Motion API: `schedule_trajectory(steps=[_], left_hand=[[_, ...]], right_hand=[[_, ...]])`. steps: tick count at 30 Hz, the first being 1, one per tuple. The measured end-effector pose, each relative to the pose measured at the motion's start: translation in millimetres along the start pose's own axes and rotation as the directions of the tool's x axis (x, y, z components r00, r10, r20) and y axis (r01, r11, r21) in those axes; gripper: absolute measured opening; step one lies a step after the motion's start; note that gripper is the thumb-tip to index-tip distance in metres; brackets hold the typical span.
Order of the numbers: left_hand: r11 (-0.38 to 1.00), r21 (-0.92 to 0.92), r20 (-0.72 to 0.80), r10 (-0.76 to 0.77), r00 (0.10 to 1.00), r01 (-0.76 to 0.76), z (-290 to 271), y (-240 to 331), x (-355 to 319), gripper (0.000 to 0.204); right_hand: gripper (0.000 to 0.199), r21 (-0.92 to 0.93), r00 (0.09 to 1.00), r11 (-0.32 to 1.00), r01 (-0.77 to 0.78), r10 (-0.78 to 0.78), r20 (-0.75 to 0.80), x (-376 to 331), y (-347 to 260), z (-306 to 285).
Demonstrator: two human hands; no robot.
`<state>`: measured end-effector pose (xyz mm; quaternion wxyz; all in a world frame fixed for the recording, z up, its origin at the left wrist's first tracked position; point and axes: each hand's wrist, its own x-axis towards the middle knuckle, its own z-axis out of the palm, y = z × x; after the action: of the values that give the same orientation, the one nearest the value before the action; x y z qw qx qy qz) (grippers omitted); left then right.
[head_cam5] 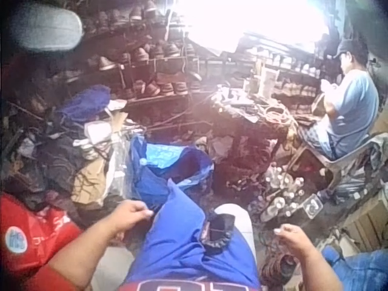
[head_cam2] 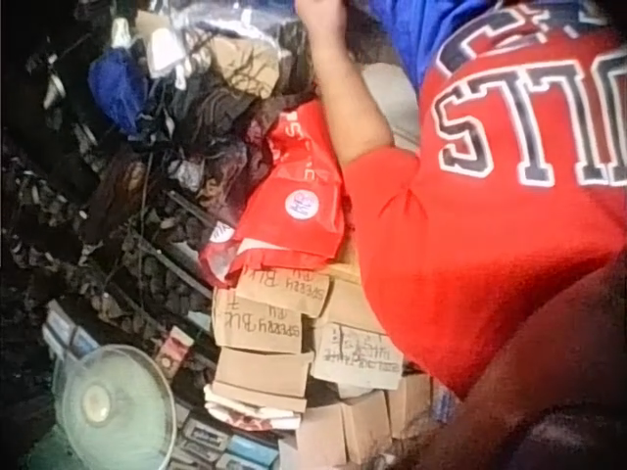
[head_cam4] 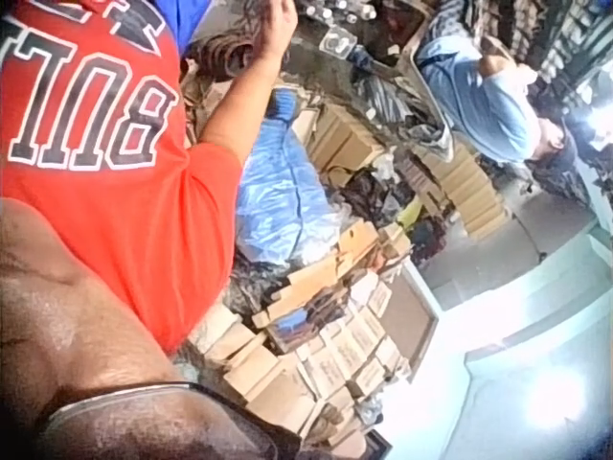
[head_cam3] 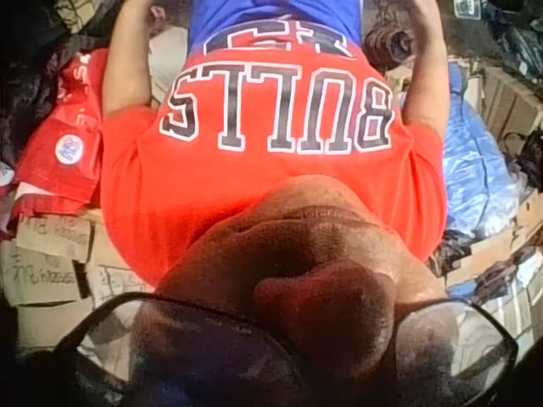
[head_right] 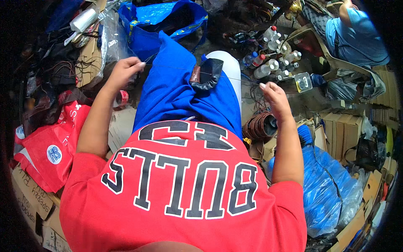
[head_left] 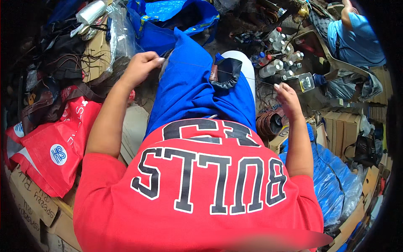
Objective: Hand sewing a black leather shoe upper component to a white lining.
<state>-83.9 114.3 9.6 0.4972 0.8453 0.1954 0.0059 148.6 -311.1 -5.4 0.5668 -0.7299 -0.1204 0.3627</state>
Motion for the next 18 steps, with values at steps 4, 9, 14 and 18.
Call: schedule_trajectory(steps=[4, 9, 14, 18], left_hand=[[0.964, 0.069, -0.363, 0.263, 0.894, -0.255, 6.8, -13.6, 17.3, 0.031], [0.817, 0.153, 0.087, 0.550, 0.831, -0.557, 62.5, 84.6, 39.5, 0.036], [0.847, 0.177, 0.441, 0.387, 0.810, -0.501, 107.1, 115.4, 76.1, 0.036], [0.873, 0.169, 0.557, 0.298, 0.775, -0.457, 110.9, 111.4, 90.5, 0.032]], right_hand=[[0.019, -0.227, 0.998, 0.974, 0.002, -0.017, -0.063, -3.8, 6.5, -5.8], [0.027, -0.544, 0.938, 0.768, 0.338, -0.319, 0.134, 8.0, -57.4, 52.3], [0.015, -0.553, 0.877, 0.681, 0.480, -0.396, 0.272, 27.1, -75.3, 82.9], [0.014, -0.538, 0.871, 0.686, 0.490, -0.367, 0.326, 35.1, -70.3, 81.0]])
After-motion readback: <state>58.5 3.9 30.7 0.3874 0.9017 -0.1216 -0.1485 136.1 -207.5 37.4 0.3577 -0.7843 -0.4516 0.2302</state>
